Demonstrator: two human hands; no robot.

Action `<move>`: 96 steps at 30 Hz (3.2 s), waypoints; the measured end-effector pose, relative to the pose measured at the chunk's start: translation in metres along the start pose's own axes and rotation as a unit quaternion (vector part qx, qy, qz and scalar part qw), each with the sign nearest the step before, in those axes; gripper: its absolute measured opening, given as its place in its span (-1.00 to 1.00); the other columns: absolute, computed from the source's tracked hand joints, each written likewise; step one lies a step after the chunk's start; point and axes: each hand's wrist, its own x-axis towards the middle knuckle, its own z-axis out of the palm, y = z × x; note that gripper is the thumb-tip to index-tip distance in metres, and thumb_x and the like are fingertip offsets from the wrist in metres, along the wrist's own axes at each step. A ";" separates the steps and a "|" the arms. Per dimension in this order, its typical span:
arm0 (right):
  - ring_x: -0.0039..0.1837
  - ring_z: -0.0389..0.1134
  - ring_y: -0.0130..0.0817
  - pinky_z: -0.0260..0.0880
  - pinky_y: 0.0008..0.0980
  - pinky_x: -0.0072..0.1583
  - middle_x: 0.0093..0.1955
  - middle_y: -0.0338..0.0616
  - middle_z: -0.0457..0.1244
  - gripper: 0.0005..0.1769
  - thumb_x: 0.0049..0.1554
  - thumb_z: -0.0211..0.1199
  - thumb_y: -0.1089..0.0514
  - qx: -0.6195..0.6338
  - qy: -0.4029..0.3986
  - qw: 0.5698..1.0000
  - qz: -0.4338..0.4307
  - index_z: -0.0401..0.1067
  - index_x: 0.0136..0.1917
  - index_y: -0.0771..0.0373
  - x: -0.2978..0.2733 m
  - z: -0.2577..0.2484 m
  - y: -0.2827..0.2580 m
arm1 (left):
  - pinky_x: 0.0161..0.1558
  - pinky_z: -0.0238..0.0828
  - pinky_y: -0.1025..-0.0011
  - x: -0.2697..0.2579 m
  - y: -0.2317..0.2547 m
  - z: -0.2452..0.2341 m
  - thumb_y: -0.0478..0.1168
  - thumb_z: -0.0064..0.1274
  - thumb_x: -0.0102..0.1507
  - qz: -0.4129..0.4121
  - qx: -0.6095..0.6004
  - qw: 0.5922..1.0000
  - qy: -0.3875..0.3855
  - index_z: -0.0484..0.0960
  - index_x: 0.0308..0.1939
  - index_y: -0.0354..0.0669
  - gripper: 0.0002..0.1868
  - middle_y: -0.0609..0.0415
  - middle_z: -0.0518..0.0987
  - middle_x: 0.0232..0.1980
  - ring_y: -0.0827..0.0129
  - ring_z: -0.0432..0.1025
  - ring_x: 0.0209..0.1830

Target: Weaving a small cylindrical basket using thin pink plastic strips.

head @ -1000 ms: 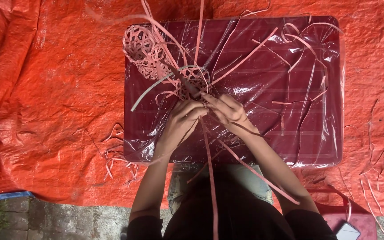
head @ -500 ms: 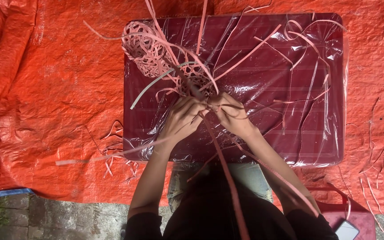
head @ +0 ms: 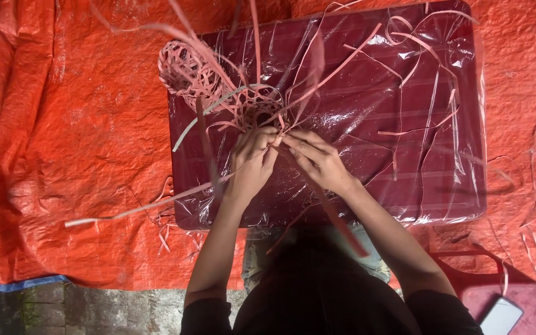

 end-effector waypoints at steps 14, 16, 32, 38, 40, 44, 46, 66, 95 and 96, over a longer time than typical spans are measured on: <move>-0.12 0.30 -0.09 0.35 -0.22 -0.10 -0.14 0.09 0.24 -0.82 0.05 0.08 0.36 -0.092 0.081 0.991 -0.045 0.41 -0.05 0.41 0.011 -0.021 0.013 | -0.19 0.31 0.27 -0.009 -0.015 0.008 -0.48 -0.01 0.08 -0.142 0.002 0.986 -0.091 0.41 -0.31 -0.18 -0.83 0.00 0.50 -0.32 0.13 0.42 -0.28; -0.12 0.29 -0.13 0.35 -0.28 -0.10 -0.14 0.02 0.23 -0.88 0.05 0.15 0.32 -0.136 0.096 0.984 -0.061 0.43 -0.11 0.38 0.021 -0.026 0.011 | -0.17 0.30 0.26 -0.009 -0.013 0.007 -0.49 -0.02 0.07 -0.149 0.010 0.984 -0.102 0.41 -0.28 -0.15 -0.79 0.01 0.49 -0.31 0.11 0.41 -0.26; -0.16 0.15 -0.31 0.01 -0.26 0.06 -0.35 -0.24 0.13 -0.77 0.13 0.08 0.13 -0.306 0.022 0.940 -0.152 0.30 -0.36 0.16 0.029 -0.024 0.037 | -0.15 0.32 0.36 -0.001 -0.011 0.006 -0.31 0.01 0.17 -0.156 -0.018 0.984 -0.082 0.52 -0.26 -0.06 -0.91 0.12 0.53 -0.29 0.22 0.44 -0.26; -0.22 0.14 -0.31 0.06 -0.31 0.00 -0.39 -0.23 0.11 -0.76 0.12 0.09 0.15 -0.296 0.009 0.944 -0.143 0.32 -0.38 0.19 0.028 -0.024 0.042 | -0.12 0.24 0.40 0.012 -0.004 0.000 -0.31 -0.03 0.19 -0.143 -0.033 0.985 -0.096 0.52 -0.25 -0.06 -0.92 0.18 0.53 -0.24 0.30 0.40 -0.23; -0.23 0.13 -0.31 0.06 -0.32 -0.01 -0.41 -0.24 0.09 -0.75 0.12 0.10 0.15 -0.300 0.006 0.943 -0.142 0.31 -0.39 0.20 0.030 -0.024 0.042 | -0.12 0.22 0.37 0.013 -0.003 -0.001 -0.30 -0.04 0.20 -0.146 -0.037 0.984 -0.100 0.51 -0.26 -0.08 -0.94 0.16 0.53 -0.24 0.27 0.39 -0.23; -0.22 0.12 -0.35 0.06 -0.35 0.00 -0.45 -0.27 0.10 -0.78 0.12 0.08 0.16 -0.299 -0.014 0.943 -0.145 0.36 -0.35 0.18 0.030 -0.022 0.049 | -0.17 0.22 0.42 0.016 -0.003 0.005 -0.28 0.04 0.16 -0.120 -0.031 0.989 -0.076 0.51 -0.33 -0.07 -0.96 0.18 0.53 -0.28 0.30 0.40 -0.27; -0.22 0.12 -0.35 0.05 -0.35 0.00 -0.45 -0.27 0.10 -0.79 0.12 0.07 0.16 -0.294 -0.013 0.942 -0.159 0.37 -0.34 0.17 0.031 -0.022 0.051 | -0.21 0.24 0.44 0.019 -0.002 0.007 -0.29 0.11 0.11 -0.102 -0.022 0.993 -0.056 0.51 -0.36 -0.08 -0.92 0.20 0.53 -0.31 0.31 0.41 -0.30; -0.21 0.11 -0.35 0.04 -0.32 0.03 -0.40 -0.26 0.16 -0.82 0.10 0.09 0.19 -0.217 -0.050 0.963 -0.152 0.40 -0.32 0.17 0.051 -0.037 0.007 | -0.32 0.26 0.40 -0.007 -0.046 0.002 -0.41 0.11 0.07 -0.052 -0.137 0.987 -0.060 0.56 -0.39 -0.19 -0.91 0.09 0.54 -0.41 0.22 0.38 -0.44; -0.15 0.11 -0.21 0.10 -0.18 -0.03 -0.22 -0.15 0.26 -0.78 -0.04 0.21 0.00 -0.221 0.158 0.947 -0.172 0.49 -0.23 0.16 -0.007 -0.041 0.015 | -0.26 0.24 0.40 0.021 -0.047 -0.027 -0.46 0.06 0.10 -0.034 -0.214 0.972 -0.094 0.55 -0.30 -0.21 -0.87 0.03 0.51 -0.38 0.23 0.38 -0.39; -0.22 0.15 -0.22 0.11 -0.18 -0.09 -0.30 -0.16 0.27 -0.85 -0.07 0.22 0.05 -0.210 0.173 0.943 -0.192 0.48 -0.30 0.15 -0.015 -0.037 0.013 | -0.25 0.26 0.39 0.023 -0.045 -0.029 -0.45 0.05 0.10 -0.043 -0.235 0.967 -0.092 0.57 -0.27 -0.20 -0.85 0.04 0.52 -0.37 0.25 0.39 -0.38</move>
